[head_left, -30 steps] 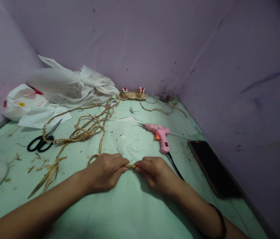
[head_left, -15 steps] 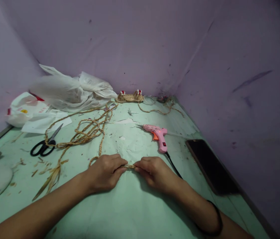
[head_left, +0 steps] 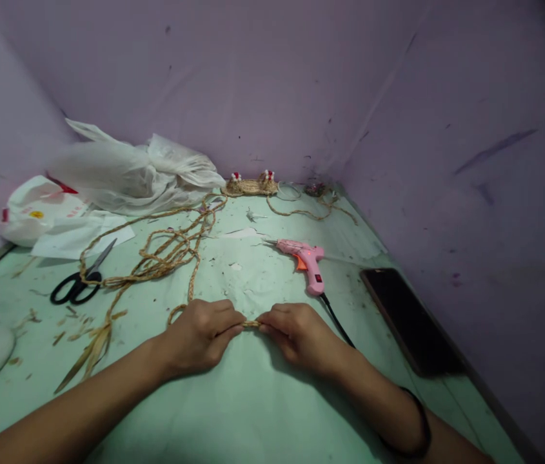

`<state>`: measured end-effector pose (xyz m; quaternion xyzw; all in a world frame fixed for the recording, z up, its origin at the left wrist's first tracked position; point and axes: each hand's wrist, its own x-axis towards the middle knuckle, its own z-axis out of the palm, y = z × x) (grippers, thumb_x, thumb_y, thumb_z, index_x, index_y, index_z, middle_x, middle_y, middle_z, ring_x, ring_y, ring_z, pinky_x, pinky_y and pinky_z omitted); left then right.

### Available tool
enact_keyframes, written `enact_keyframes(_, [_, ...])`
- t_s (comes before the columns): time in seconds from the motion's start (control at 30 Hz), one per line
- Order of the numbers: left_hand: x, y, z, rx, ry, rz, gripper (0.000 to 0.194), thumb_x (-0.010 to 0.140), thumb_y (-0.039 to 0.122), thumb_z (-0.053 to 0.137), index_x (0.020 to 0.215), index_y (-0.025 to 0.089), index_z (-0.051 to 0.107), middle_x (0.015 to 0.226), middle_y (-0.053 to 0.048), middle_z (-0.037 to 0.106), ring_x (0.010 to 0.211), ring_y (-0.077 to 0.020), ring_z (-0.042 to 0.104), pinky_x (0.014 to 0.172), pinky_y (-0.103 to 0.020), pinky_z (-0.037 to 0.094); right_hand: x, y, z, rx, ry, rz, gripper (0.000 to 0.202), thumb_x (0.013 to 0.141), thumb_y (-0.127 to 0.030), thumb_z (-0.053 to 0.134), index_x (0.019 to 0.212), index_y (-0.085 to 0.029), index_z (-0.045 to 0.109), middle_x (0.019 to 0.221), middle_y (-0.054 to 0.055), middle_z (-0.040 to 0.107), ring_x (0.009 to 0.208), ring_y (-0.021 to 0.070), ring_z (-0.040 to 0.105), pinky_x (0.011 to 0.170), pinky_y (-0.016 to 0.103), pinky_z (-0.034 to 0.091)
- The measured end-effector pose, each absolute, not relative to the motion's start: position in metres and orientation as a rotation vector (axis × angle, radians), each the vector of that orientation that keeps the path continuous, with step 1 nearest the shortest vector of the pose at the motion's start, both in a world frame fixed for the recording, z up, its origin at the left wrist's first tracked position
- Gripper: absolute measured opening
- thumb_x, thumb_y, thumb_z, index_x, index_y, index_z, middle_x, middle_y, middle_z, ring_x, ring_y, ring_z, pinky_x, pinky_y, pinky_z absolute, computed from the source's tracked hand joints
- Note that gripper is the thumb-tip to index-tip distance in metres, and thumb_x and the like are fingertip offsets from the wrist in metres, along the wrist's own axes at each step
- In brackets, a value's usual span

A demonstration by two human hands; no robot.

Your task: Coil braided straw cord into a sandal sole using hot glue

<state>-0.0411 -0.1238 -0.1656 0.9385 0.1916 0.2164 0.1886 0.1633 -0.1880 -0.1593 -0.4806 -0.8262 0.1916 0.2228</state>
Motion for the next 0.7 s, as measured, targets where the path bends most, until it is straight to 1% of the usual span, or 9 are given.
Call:
enact_keyframes(0.07, [-0.0414,-0.1242,-0.1650,2.660,0.523,0.654,0.022,0.087,0.016,0.044,0.080,0.016,0.065,0.061,-0.001,0.060,0.055,-0.0119,0.057,0.050,-0.022,0.039,0.1622,-0.1888,-0.1596,-1.322,-2.270,0.526,0.022,0.088,-0.017,0.045,0.088,-0.013,0.067,0.068,0.007,0.065,0.060,0.0147,0.058,0.058,0.023,0.040])
enact_keyframes(0.13, [-0.0417,-0.1245,-0.1645,2.664,0.533,0.714,0.022,0.085,0.015,0.045,0.077,0.015,0.065,0.059,-0.001,0.060,0.052,-0.0114,0.056,0.048,-0.022,0.038,0.1616,-0.1895,-0.1607,-1.320,-2.249,0.527,0.022,0.088,-0.017,0.046,0.088,-0.013,0.067,0.067,0.006,0.065,0.058,0.0147,0.058,0.056,0.023,0.040])
enact_keyframes(0.23, [-0.0422,-0.1227,-0.1643,2.641,0.532,0.722,0.022,0.085,0.015,0.046,0.076,0.016,0.066,0.058,-0.001,0.059,0.052,-0.0109,0.056,0.048,-0.021,0.038,0.1623,-0.1895,-0.1632,-1.325,-2.198,0.543,0.021,0.088,-0.019,0.048,0.088,-0.013,0.068,0.066,0.006,0.067,0.058,0.0140,0.059,0.055,0.022,0.040])
enact_keyframes(0.47, [-0.0425,-0.1165,-0.1661,2.573,0.511,0.566,0.021,0.085,0.018,0.046,0.078,0.016,0.066,0.061,-0.001,0.060,0.056,-0.0110,0.057,0.052,-0.020,0.042,0.1642,-0.1879,-0.1638,-1.324,-2.148,0.621,0.020,0.088,-0.022,0.050,0.086,-0.015,0.068,0.068,0.004,0.068,0.061,0.0127,0.061,0.057,0.021,0.043])
enact_keyframes(0.7, [-0.0440,-0.1183,-0.1661,2.588,0.471,0.683,0.019,0.083,0.015,0.047,0.079,0.015,0.066,0.060,-0.002,0.059,0.053,-0.0114,0.054,0.049,-0.022,0.038,0.1663,-0.1910,-0.1619,-1.346,-2.162,0.635,0.019,0.088,-0.024,0.051,0.091,-0.016,0.068,0.070,0.004,0.067,0.063,0.0137,0.061,0.059,0.023,0.043])
